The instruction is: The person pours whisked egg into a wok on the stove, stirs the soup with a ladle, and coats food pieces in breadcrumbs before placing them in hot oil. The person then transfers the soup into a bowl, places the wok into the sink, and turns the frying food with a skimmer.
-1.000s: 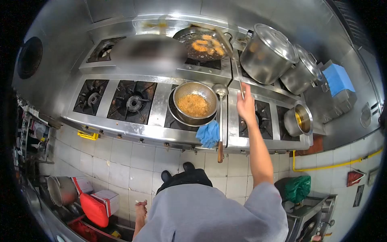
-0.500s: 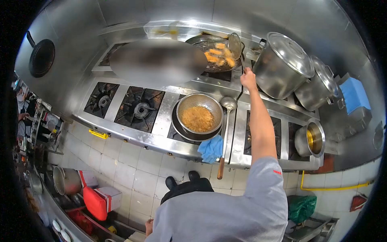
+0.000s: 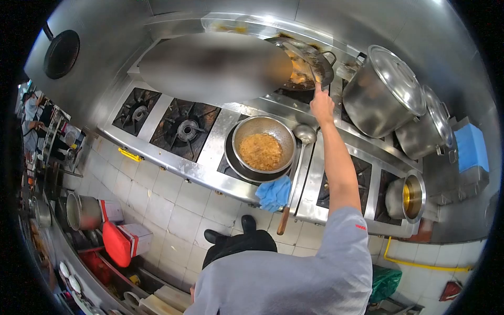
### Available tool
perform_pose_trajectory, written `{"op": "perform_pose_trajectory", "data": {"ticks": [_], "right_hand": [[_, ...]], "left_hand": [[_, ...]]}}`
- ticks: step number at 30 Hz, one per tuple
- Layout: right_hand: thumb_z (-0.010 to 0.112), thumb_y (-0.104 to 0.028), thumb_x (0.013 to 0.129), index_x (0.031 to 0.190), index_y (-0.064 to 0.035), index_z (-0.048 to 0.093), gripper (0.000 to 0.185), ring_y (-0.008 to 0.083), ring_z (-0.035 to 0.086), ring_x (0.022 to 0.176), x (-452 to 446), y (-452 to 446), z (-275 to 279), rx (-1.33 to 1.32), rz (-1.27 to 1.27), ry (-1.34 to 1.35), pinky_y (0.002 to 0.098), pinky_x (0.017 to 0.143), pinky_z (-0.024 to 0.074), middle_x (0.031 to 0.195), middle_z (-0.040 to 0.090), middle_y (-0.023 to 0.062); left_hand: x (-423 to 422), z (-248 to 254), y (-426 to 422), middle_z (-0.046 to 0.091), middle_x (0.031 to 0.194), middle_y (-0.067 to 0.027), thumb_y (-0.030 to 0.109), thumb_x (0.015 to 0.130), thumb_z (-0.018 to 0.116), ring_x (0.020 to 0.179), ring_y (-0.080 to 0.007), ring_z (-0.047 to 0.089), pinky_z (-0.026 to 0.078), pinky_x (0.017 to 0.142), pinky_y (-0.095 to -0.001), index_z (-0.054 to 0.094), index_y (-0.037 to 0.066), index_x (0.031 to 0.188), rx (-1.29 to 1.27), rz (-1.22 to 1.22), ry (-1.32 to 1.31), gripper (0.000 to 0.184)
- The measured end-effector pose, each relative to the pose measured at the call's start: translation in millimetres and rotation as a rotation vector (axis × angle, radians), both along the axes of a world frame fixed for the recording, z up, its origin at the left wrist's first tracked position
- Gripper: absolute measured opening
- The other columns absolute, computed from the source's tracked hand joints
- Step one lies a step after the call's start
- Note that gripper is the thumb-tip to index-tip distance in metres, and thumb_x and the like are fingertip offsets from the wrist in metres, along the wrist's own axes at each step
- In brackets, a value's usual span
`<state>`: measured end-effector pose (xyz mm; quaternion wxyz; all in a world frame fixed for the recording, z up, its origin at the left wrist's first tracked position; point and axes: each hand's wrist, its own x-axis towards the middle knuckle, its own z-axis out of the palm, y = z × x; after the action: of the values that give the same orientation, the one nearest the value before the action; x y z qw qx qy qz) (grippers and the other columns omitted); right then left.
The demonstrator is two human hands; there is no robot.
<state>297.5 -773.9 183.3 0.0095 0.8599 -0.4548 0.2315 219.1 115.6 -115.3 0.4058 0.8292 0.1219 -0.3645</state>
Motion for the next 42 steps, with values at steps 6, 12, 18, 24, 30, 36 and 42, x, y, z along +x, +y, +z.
{"op": "perform_pose_trajectory", "data": {"ticks": [6,12,18,24,30,36,42], "right_hand": [[0.055,-0.002,0.073,0.125,-0.0108,0.043,0.054,0.0395,0.063,0.073,7.3,9.6,-7.1,-0.157,0.029,0.086,0.0474,0.064,0.051,0.09,0.055,0.0238],[0.052,-0.005,0.074,0.127,-0.0188,0.042,0.056,0.0431,0.06,0.075,0.0,28.5,-2.2,-0.084,0.012,0.05,0.0516,0.065,0.0479,0.09,0.055,0.0235],[0.052,-0.007,0.075,0.129,-0.0207,0.039,0.057,0.0444,0.06,0.081,11.7,29.5,10.4,-0.003,-0.057,-0.061,0.0523,0.07,0.0481,0.095,0.055,0.0253],[0.053,-0.009,0.075,0.13,-0.0196,0.035,0.058,0.0474,0.057,0.091,27.6,29.4,-10.1,0.11,-0.107,-0.015,0.053,0.078,0.0471,0.103,0.053,0.0282],[0.056,-0.014,0.075,0.129,-0.0143,0.035,0.059,0.0461,0.057,0.09,36.3,55.7,-8.1,0.155,-0.097,0.003,0.0529,0.08,0.0462,0.102,0.053,0.027],[0.057,-0.013,0.083,0.112,-0.0026,0.052,0.032,0.0372,0.058,0.071,48.0,178.7,22.6,-0.127,0.337,-0.455,0.0409,0.068,0.0477,0.091,0.058,0.0182],[0.055,-0.016,0.086,0.075,-0.0027,0.055,0.018,0.0317,0.054,0.05,22.8,428.7,-72.4,0.656,0.611,-0.339,0.0415,0.051,0.0412,0.056,0.049,0.021]], "left_hand": [[25.9,121.5,-81.7,0.064,0.09,-0.0136,0.045,0.089,0.052,0.067,-0.0162,0.061,0.047,0.054,-0.0257,0.054,-0.003,0.107,-0.073,0.147,0.117,0.051],[20.2,107.5,-53.8,0.062,0.082,-0.0108,0.045,0.089,0.053,0.059,-0.0135,0.057,0.044,0.049,-0.0226,0.054,-0.002,0.101,-0.115,0.084,0.13,0.049],[7.9,77.4,1.0,0.061,0.074,-0.0078,0.046,0.089,0.053,0.053,-0.0135,0.055,0.045,0.047,-0.0238,0.053,0.0,0.1,-0.137,0.173,0.169,0.047],[10.3,81.9,6.5,0.06,0.076,-0.0088,0.048,0.088,0.054,0.06,-0.0151,0.057,0.048,0.05,-0.0289,0.053,0.0,0.101,-0.143,0.372,0.225,0.049],[3.2,41.5,7.7,0.06,0.076,-0.0087,0.046,0.087,0.058,0.069,-0.0132,0.054,0.045,0.062,-0.0267,0.06,-0.004,0.088,-0.138,0.193,0.073,0.05],[11.6,14.0,40.2,0.065,0.078,-0.0133,0.027,0.081,0.067,0.067,-0.0182,0.058,0.047,0.062,-0.0336,0.059,-0.009,0.086,0.165,-0.063,-0.143,0.037],[49.9,46.0,57.1,0.062,0.062,-0.0132,0.003,0.073,0.062,0.054,-0.0257,0.059,0.048,0.054,-0.0346,0.059,-0.011,0.088,0.354,0.088,-0.229,0.021]]}}
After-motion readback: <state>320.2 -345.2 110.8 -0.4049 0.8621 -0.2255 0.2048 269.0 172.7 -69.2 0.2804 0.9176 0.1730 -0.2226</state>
